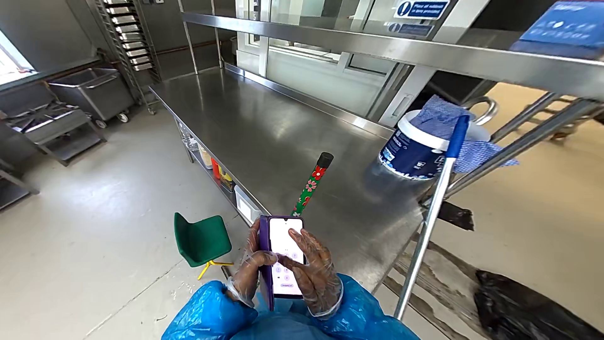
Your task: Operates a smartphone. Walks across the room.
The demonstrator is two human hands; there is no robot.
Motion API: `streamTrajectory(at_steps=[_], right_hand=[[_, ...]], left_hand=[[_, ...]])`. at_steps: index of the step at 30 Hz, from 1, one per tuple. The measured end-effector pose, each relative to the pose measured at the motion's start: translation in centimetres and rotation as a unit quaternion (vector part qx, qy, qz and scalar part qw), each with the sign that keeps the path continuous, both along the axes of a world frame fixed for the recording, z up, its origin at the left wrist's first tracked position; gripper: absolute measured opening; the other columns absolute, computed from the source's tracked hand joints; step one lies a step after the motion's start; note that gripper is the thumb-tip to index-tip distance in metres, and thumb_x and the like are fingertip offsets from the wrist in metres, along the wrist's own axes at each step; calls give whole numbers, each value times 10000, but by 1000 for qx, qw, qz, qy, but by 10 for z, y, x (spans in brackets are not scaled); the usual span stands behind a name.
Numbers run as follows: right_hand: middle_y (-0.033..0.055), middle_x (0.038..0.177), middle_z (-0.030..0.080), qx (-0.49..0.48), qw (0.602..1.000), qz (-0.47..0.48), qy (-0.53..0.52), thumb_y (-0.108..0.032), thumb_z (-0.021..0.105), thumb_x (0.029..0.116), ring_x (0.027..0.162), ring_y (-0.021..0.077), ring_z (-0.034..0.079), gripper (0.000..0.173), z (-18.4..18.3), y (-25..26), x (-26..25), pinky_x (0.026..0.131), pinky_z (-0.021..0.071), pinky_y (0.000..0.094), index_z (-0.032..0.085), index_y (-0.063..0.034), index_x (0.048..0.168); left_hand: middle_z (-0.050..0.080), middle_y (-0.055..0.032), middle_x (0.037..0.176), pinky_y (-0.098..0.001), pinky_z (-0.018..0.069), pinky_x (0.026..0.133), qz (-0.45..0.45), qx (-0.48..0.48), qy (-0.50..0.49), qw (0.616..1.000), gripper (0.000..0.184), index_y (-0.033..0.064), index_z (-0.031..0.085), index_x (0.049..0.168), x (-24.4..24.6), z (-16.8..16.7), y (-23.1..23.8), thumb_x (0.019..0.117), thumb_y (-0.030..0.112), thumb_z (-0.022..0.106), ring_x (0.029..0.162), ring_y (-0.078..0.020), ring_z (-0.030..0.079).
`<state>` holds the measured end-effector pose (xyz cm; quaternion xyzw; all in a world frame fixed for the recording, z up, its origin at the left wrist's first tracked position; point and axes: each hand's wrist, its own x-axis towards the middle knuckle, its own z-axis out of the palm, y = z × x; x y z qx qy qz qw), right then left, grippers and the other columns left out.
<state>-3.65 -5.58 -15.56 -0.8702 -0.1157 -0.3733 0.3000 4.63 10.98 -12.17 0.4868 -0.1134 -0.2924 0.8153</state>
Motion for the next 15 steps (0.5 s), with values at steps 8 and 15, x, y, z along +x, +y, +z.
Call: streamTrajectory(at_steps=[8,15], right_hand=[[21,1530,544,-6,998,55,-43,-484,176,1115,1488,255,406,562,1,-10,-7,1221,338,450,710,-344,1222],[35,1510,563,-15,997,76,-28,-470,201,1117,1481,259,413,555,-8,-11,-5,1216,338,447,734,-316,1139]], left_hand=[[663,-80,1185,-315,594,817,34,-1,35,999,1010,181,265,1568,7,2,1,656,178,698,965,-138,702],[658,-62,1216,-296,586,817,47,7,37,998,1017,195,253,1580,7,7,1,657,168,679,971,-111,696]])
